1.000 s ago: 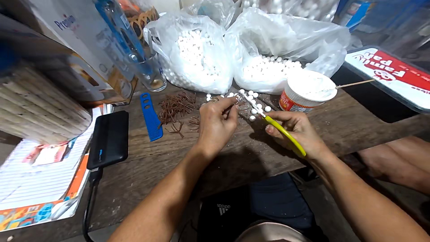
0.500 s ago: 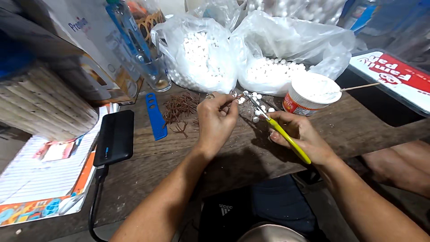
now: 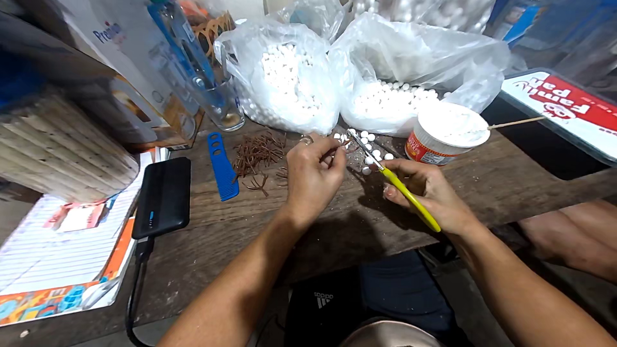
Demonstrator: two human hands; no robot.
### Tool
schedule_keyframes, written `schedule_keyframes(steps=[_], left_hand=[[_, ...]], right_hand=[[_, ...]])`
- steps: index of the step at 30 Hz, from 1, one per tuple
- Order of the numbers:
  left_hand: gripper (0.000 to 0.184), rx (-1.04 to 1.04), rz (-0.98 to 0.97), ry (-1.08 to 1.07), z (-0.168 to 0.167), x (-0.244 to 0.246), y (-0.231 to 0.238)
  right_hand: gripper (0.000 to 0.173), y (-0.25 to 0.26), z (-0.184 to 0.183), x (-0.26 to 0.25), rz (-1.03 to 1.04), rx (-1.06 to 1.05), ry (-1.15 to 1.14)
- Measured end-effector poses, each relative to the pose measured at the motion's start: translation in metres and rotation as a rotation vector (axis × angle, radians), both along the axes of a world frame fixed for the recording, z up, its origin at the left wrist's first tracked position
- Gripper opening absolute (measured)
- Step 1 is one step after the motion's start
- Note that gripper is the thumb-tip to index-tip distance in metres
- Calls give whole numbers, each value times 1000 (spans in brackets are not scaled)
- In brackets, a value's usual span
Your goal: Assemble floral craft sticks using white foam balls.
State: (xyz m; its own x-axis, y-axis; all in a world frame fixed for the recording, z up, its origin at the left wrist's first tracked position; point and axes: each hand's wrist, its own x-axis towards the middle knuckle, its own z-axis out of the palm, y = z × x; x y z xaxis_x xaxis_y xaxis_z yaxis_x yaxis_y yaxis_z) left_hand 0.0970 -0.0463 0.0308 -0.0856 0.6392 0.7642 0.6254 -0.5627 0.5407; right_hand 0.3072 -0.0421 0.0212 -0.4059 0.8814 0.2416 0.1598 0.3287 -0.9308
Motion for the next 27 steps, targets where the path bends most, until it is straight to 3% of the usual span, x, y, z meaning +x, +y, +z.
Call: schedule_keyframes(steps=[8, 16, 23, 27], left_hand=[[8, -10, 2, -2, 1, 1, -1], [8, 12, 4, 1, 0, 2, 0], [8, -3, -9, 37, 1, -1, -3], [7, 34, 4, -6, 0, -4, 1]], right_hand=[[46, -1, 3, 1, -7, 9, -56], [39, -1, 2, -2, -16, 13, -29], [22, -2, -7, -8, -30, 71, 110], [24, 1, -5, 0, -52, 103, 99]])
